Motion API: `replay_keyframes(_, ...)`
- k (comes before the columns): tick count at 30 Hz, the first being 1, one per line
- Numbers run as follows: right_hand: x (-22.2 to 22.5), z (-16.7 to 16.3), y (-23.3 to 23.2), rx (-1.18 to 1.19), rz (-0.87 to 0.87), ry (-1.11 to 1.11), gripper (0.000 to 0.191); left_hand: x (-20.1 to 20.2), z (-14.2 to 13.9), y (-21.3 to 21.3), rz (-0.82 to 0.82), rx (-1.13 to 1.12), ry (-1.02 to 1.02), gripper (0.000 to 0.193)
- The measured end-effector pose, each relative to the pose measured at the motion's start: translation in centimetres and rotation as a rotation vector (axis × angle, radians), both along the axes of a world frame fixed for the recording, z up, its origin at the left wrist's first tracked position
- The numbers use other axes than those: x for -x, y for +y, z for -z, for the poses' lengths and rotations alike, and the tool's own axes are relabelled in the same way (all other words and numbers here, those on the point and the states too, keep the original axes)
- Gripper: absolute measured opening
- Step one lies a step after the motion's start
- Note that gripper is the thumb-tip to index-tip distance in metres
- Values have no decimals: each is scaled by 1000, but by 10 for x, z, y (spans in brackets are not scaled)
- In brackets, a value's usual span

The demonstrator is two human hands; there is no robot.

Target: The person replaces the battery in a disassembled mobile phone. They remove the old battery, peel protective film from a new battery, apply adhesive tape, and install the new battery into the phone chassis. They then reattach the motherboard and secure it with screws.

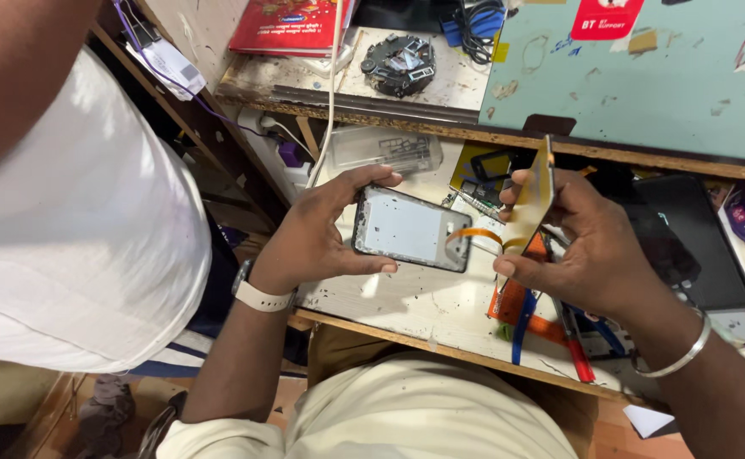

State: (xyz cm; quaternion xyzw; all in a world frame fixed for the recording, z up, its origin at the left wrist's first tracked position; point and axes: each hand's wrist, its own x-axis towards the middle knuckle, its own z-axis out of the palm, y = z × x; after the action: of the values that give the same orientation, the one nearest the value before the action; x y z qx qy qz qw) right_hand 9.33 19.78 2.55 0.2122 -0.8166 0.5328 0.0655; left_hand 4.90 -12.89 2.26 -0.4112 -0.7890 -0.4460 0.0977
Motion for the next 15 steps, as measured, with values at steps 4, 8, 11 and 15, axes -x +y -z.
replay_keyframes(4, 3, 0, -1, -72, 66, 6, 83, 5, 16, 0, 135, -246, -183, 96)
replay_keyframes(8, 3, 1, -2, -34, 53, 40, 82, 11, 28, 0, 214, -366, -348, 94)
replay_keyframes(11, 1, -1, -3, -65, 53, 48, 83, 11, 34, 1, 229, -435, -402, 93)
replay_keyframes(15, -1, -7, -3, -149, 85, 58, 85, 11, 36, 1, 257, -521, -460, 92)
